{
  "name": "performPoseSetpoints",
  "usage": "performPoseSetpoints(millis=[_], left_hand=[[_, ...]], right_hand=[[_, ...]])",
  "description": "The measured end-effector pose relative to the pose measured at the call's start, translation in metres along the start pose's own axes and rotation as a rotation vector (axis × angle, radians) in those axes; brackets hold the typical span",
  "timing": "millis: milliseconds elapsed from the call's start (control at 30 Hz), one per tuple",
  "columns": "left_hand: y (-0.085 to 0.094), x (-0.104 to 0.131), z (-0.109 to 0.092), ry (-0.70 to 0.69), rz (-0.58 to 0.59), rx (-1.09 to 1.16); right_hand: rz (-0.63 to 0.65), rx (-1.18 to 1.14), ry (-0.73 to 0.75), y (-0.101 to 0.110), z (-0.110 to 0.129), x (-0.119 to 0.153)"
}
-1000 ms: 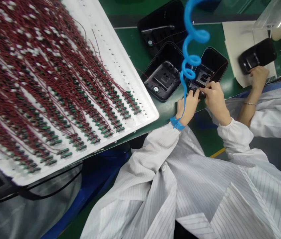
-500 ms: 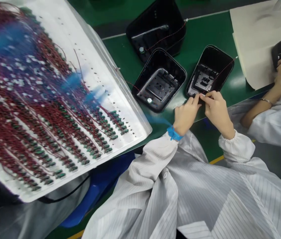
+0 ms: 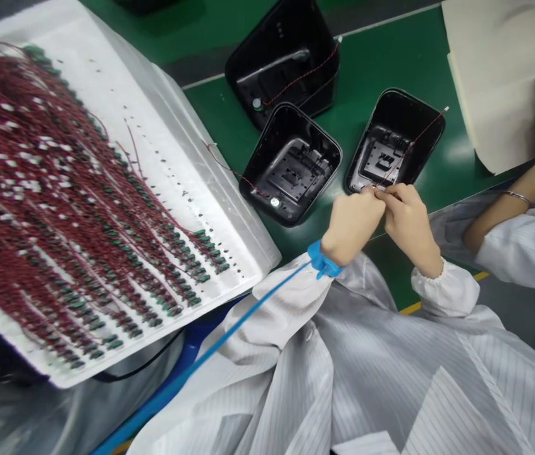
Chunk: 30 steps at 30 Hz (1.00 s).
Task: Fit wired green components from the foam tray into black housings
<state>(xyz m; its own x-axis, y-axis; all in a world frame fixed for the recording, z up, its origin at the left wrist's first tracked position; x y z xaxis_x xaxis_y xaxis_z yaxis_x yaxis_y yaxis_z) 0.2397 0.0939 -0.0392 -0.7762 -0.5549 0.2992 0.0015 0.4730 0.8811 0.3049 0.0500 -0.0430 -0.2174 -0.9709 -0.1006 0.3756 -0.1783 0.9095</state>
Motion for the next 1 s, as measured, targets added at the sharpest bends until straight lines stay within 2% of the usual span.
performPoseSetpoints(millis=[133,200,333,433,533,600,667,733,767,833,900,967,1000], left_hand=[[0.008,-0.005,0.013,0.007,-0.022,-0.062],[0.011,-0.01,0.013,-0.008,-0.056,-0.083],[0.01,-0.02,0.002,0.0,-0.149,-0.143],[0.012,-0.014,-0.013,-0.005,-0.272,-0.166],[0.019,0.019,-0.025,-0.056,-0.382,-0.18],[0.03,0.058,-0.025,-0.109,-0.473,-0.168],[0.046,0.11,-0.015,-0.167,-0.621,-0.119],[0.066,0.168,0.015,-0.172,-0.819,-0.038],[0.074,0.196,0.039,-0.129,-0.918,-0.008],[0.081,0.244,0.099,0.069,-1.048,-0.024],[0.079,0.279,0.161,0.283,-1.094,-0.099],[0.071,0.296,0.21,0.373,-1.058,-0.129],[0.067,0.3,0.227,0.384,-1.036,-0.13]], right_hand=[[-0.003,-0.034,0.049,-0.002,-0.006,0.004],[-0.025,-0.038,0.072,0.0,-0.014,0.004],[-0.062,-0.002,0.111,0.0,-0.035,-0.011],[-0.087,0.053,0.11,-0.001,-0.053,-0.037],[-0.096,0.108,0.071,-0.004,-0.07,-0.075],[-0.087,0.141,0.049,-0.006,-0.076,-0.1],[-0.087,0.17,0.066,-0.006,-0.072,-0.119],[-0.12,0.2,0.113,0.001,-0.058,-0.128],[-0.152,0.216,0.138,0.007,-0.05,-0.129],[-0.226,0.243,0.176,0.024,-0.031,-0.128],[-0.278,0.263,0.215,0.041,-0.009,-0.131],[-0.297,0.284,0.268,0.055,0.02,-0.148],[-0.294,0.294,0.301,0.058,0.037,-0.162]])
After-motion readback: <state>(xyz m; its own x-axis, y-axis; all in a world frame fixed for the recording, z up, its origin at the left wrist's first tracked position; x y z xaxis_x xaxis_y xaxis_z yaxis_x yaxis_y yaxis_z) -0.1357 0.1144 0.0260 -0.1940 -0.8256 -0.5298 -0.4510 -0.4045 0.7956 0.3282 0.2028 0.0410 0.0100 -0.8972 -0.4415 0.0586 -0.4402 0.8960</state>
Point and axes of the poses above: each hand's wrist, its own x-axis away from the middle knuckle, its own y-axis out of the back of the hand, z = x × y, the point moved 10 cm from there along -x, towards the middle knuckle, and after that the axes turned 1 degree about -z, right-handed, at the moved point
